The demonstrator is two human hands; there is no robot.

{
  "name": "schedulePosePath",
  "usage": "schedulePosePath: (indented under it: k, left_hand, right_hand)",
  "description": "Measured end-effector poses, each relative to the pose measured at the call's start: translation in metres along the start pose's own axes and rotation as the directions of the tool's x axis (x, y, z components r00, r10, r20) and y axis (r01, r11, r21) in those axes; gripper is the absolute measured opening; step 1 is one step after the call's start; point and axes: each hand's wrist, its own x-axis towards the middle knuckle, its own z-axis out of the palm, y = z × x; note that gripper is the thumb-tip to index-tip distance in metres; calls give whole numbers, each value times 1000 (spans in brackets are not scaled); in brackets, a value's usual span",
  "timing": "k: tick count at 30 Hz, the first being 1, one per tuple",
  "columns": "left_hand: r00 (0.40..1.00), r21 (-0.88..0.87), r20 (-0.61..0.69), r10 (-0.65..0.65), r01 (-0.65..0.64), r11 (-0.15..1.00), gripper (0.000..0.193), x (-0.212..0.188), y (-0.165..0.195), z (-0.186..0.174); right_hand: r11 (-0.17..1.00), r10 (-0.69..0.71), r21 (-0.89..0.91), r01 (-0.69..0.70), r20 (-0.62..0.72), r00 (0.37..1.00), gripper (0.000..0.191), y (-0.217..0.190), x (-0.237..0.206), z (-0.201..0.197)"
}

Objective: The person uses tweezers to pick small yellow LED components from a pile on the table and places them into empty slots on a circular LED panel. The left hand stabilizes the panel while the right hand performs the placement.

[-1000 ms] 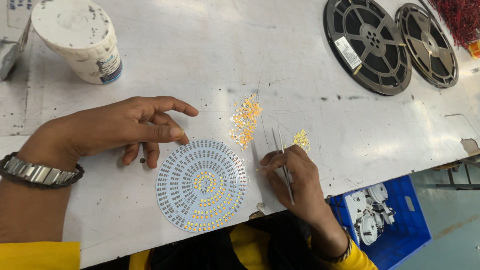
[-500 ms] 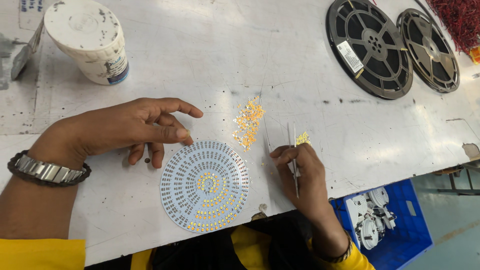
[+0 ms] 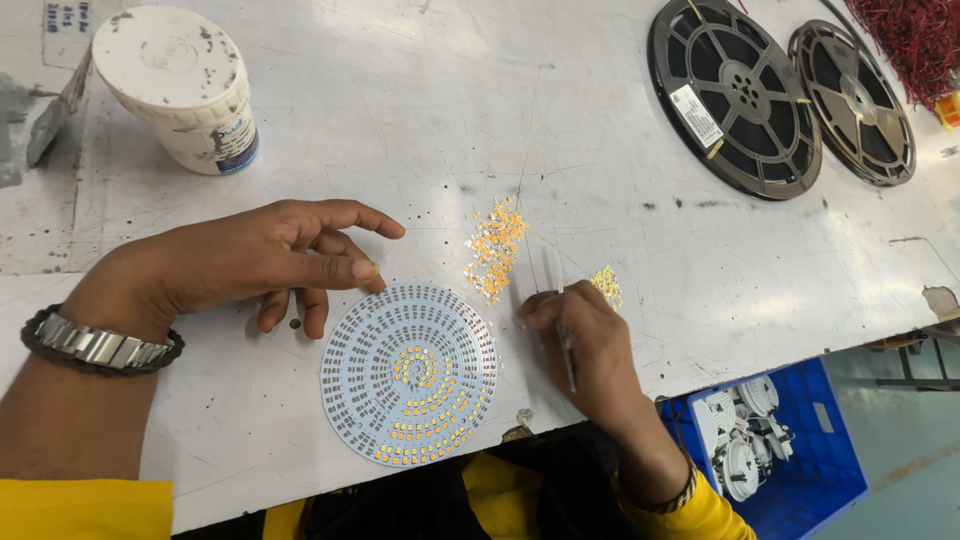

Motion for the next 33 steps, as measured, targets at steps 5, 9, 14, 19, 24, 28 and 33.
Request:
schedulePosePath:
  k: [5, 9, 14, 19, 24, 28, 33]
  left_hand:
    - [1000, 8, -11, -3, 3, 1000, 78, -1, 1, 1]
    - [1000, 12, -11, -25, 25, 1000, 76, 0, 1, 0]
    - [1000, 16, -3, -21, 21, 1000, 76, 0, 2, 0]
    - [999, 0, -17, -31, 31, 1000, 76, 0, 2, 0]
    - [1000, -7, 1, -3, 3, 1000, 78, 1, 1, -1]
    - [998, -26, 30, 47, -47, 999, 81, 1, -2, -2]
    - [1000, -18, 10, 18, -18, 1000, 82, 1, -1, -1]
  right_hand:
    - [991, 124, 59, -122, -39, 991, 23, -3, -7, -9]
    - [997, 75, 9, -75, -14, 997, 21, -6, -7, -7]
    - [985, -21, -173, 18, -21, 1000, 18, -10, -4, 0]
    - [978, -4, -211, -4, -37, 999, 21, -5, 2, 2]
    - [995, 73, -73, -74, -17, 997, 21, 0, 4, -7]
    - [999, -37, 31, 36, 44, 998, 22, -2, 3, -11]
    - [992, -110, -42, 116, 125, 986, 22, 1, 9, -11]
